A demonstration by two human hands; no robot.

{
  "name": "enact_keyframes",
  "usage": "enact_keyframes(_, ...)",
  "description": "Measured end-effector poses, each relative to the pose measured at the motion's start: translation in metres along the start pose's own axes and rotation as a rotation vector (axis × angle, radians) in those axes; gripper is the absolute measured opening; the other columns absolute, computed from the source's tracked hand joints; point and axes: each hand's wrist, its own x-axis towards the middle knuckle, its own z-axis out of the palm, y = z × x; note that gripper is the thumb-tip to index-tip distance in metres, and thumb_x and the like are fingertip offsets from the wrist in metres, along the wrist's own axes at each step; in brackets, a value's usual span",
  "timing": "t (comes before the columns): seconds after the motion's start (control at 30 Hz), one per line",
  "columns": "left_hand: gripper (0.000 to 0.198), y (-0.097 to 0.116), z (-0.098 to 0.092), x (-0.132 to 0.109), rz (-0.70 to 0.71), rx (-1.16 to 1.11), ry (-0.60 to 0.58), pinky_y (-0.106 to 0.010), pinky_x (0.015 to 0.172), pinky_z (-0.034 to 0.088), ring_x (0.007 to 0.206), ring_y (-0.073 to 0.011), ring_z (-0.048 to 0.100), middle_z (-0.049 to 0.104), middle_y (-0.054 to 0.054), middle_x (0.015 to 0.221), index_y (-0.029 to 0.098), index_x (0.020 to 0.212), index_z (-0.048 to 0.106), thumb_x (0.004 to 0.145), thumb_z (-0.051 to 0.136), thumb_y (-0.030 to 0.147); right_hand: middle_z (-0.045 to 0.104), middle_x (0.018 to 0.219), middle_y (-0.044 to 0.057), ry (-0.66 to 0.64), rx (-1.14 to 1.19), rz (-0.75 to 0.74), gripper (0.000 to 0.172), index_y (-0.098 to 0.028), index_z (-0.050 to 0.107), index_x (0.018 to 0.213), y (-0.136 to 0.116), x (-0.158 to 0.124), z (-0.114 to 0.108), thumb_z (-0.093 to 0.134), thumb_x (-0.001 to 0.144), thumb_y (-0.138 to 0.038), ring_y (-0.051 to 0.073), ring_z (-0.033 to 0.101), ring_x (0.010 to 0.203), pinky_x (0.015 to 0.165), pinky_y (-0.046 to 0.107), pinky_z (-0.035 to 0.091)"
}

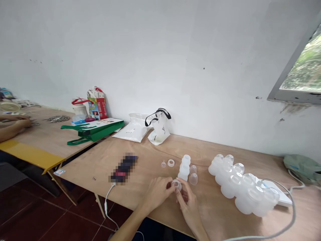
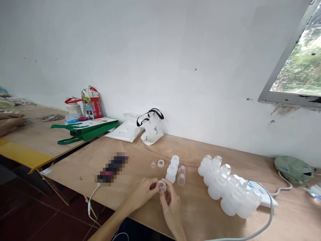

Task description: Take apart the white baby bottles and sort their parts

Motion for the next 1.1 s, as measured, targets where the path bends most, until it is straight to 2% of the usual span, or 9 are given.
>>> enact_keyframes(0.1,0.04,-0.006,0.0,0.003,-0.015,-0.042,0.042,-0.027,0.06,0.028,0.066,-0.0163,0.059,0.07,-0.002,0.074,0.018,0.077,0.066,0.101,0.045,0.043,0.076,0.106,0.006,0.02,-0.039,-0.025,0.054,-0.025,0.056,0.141,-0.003,-0.002,0.001,0.055,0.097,-0.056,0.019,0.064,0.067,0.061,0.029,0.053)
enact_keyframes(0.17,0.042,-0.012,0.001,0.006,-0.023,-0.06,0.074,-0.026,0.061,0.029,0.067,-0.0173,0.059,0.069,-0.002,0.073,0.018,0.076,0.065,0.101,0.044,0.044,0.074,0.12,0.007,0.034,-0.097,-0.056,0.052,-0.027,0.055,0.143,-0.003,-0.002,0.001,0.055,0.097,-0.051,0.022,0.071,0.084,0.074,0.032,0.057)
enact_keyframes(0.23,0.044,-0.016,0.001,0.008,-0.012,-0.098,0.085,-0.026,0.063,0.031,0.069,-0.018,0.059,0.068,-0.003,0.073,0.017,0.076,0.065,0.101,0.043,0.045,0.07,0.132,0.006,0.042,-0.145,-0.081,0.049,-0.03,0.057,0.142,-0.003,-0.001,0.001,0.054,0.097,-0.048,0.024,0.072,0.1,0.082,0.034,0.059)
enact_keyframes(0.4,0.045,-0.02,0.001,0.01,0.032,-0.206,0.062,-0.026,0.065,0.035,0.068,-0.0173,0.057,0.065,-0.001,0.069,0.017,0.073,0.063,0.1,0.044,0.048,0.068,0.137,0.006,0.04,-0.165,-0.096,0.047,-0.03,0.06,0.141,-0.003,-0.001,0.0,0.05,0.099,-0.048,0.025,0.069,0.115,0.089,0.035,0.059)
enact_keyframes(0.47,0.045,-0.018,0.002,0.009,0.038,-0.229,0.058,-0.026,0.065,0.036,0.068,-0.0169,0.056,0.064,-0.001,0.068,0.017,0.071,0.061,0.099,0.045,0.048,0.071,0.13,0.006,0.043,-0.147,-0.09,0.046,-0.03,0.063,0.138,-0.005,-0.001,0.0,0.049,0.1,-0.051,0.025,0.071,0.109,0.086,0.035,0.06)
enact_keyframes(0.6,0.047,-0.017,0.001,0.009,0.057,-0.279,0.055,-0.025,0.065,0.037,0.067,-0.0164,0.055,0.062,0.0,0.066,0.017,0.07,0.06,0.098,0.045,0.051,0.078,0.109,0.005,0.059,-0.11,-0.08,0.048,-0.03,0.064,0.137,-0.009,-0.002,-0.001,0.049,0.099,-0.056,0.024,0.073,0.087,0.068,0.031,0.06)
enact_keyframes(0.8,0.051,-0.018,-0.006,0.008,0.067,-0.363,0.007,-0.025,0.063,0.036,0.063,-0.0152,0.053,0.059,0.0,0.062,0.015,0.069,0.063,0.098,0.046,0.053,0.073,0.081,0.002,-0.002,-0.093,-0.025,0.053,-0.029,0.062,0.139,-0.013,-0.004,-0.001,0.049,0.098,-0.061,0.022,0.068,0.068,0.061,0.029,0.056)
enact_keyframes(1.0,0.06,-0.018,-0.008,0.006,0.096,-0.504,-0.121,-0.024,0.066,0.04,0.067,-0.0152,0.054,0.059,0.0,0.068,0.015,0.08,0.066,0.101,0.039,0.064,0.072,0.08,0.001,-0.014,-0.093,-0.021,0.055,-0.029,0.056,0.145,-0.013,-0.004,-0.001,0.047,0.1,-0.059,0.019,0.06,0.057,0.06,0.029,0.055)
enact_keyframes(1.1,0.061,-0.017,-0.007,0.006,0.106,-0.614,-0.172,-0.023,0.065,0.04,0.065,-0.0135,0.052,0.057,0.001,0.068,0.015,0.084,0.065,0.101,0.036,0.065,0.072,0.076,0.001,0.005,-0.066,-0.013,0.055,-0.029,0.063,0.138,-0.012,-0.003,0.0,0.051,0.097,-0.063,0.02,0.061,0.057,0.055,0.028,0.053)
